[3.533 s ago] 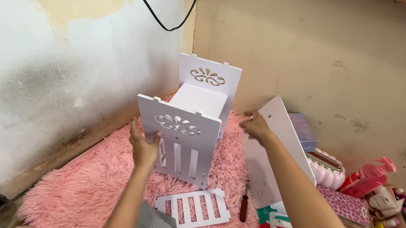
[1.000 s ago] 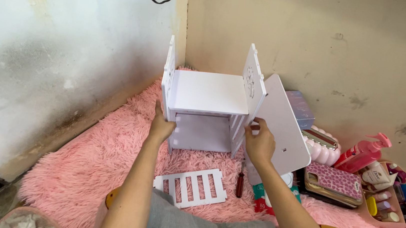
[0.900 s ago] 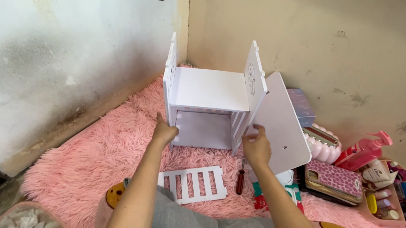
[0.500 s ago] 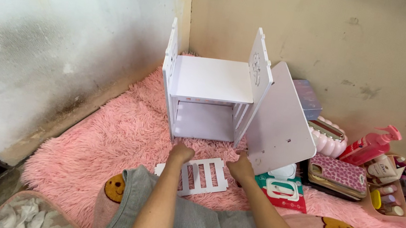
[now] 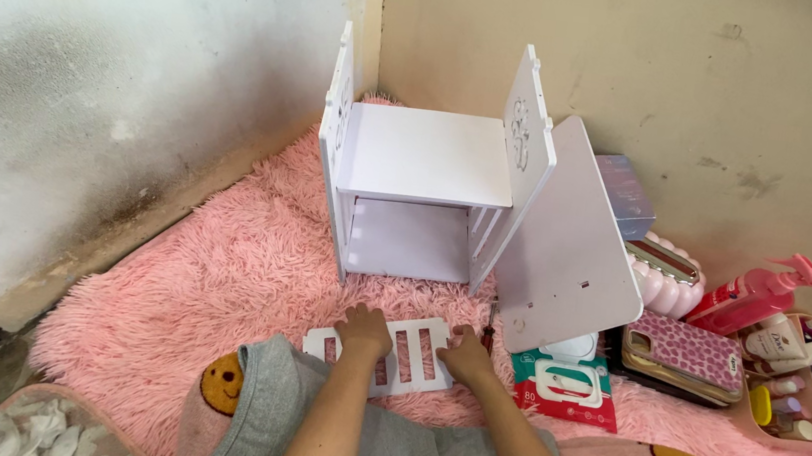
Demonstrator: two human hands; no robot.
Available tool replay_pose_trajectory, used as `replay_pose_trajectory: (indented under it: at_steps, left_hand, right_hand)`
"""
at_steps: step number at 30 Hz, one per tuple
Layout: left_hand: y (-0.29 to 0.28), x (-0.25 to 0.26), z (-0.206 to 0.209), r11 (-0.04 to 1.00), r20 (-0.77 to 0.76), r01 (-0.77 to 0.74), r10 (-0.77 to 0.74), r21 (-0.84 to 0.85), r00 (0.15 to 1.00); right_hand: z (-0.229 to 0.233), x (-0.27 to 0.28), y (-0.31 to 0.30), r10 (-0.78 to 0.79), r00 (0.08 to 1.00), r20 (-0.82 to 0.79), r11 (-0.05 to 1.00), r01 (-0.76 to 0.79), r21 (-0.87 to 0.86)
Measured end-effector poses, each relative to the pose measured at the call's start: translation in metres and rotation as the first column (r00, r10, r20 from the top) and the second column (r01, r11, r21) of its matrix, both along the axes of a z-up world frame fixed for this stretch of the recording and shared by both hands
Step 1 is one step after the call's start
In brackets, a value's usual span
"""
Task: The person assembles a small white plastic storage unit on a pink rug. They align and insert side panels, then use a screwdriver to fasten screws into the frame, securing the structure.
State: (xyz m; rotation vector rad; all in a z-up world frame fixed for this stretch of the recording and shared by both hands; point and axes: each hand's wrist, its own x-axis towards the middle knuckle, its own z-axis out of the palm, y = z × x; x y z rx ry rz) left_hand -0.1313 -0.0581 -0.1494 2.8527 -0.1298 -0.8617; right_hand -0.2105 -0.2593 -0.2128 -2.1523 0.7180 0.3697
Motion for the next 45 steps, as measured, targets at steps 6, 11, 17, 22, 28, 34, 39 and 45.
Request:
replay_pose_trajectory:
  at_steps: [6, 11, 17, 22, 28, 34, 39, 45]
  left_hand:
    - [0.003, 0.013, 0.007, 0.99, -0.011, 0.137, -0.137, 0.012, 0.99]
    - [0.005, 0.017, 0.013, 0.969, 0.138, 0.217, -0.2, -0.117, 0.97]
    - [-0.009, 0.012, 0.041, 0.895, 0.444, 0.424, -0.327, -0.139, 0.835]
    - [-0.02, 0.0, 0.085, 0.858, 0.528, 0.489, -0.346, -0.157, 0.776]
    - [-0.003, -0.003, 0.127, 0.887, 0.551, 0.443, -0.306, -0.131, 0.776]
    - [0.026, 0.008, 0.127, 0.875, 0.628, 0.421, -0.191, -0.239, 0.754]
    - [0.047, 0.023, 0.12, 0.851, 0.597, 0.396, -0.125, -0.346, 0.792]
    - [0.091, 0.041, 0.122, 0.91, 0.415, 0.008, 0.181, -0.415, 0.891]
  right_hand:
    - [0.008, -0.003, -0.004, 0.014, 1.0, 0.024, 1.0, -0.014, -0.005]
    - [0.049, -0.006, 0.002, 0.027, 0.991, 0.131, 1.0, -0.027, -0.003]
    - [0.132, -0.015, 0.019, 0.345, 0.859, 0.379, 0.863, -0.131, -0.488]
    - [0.171, -0.012, 0.03, 0.446, 0.837, 0.316, 0.828, -0.252, -0.5]
    - [0.191, -0.009, 0.022, 0.336, 0.852, 0.401, 0.915, -0.194, -0.354]
    - [0.2, -0.002, 0.029, 0.498, 0.734, 0.462, 0.8, -0.184, -0.572]
    - [0.194, 0.015, 0.031, 0.516, 0.744, 0.424, 0.823, -0.295, -0.485]
    - [0.193, 0.037, 0.025, 0.567, 0.747, 0.348, 0.739, -0.274, -0.616]
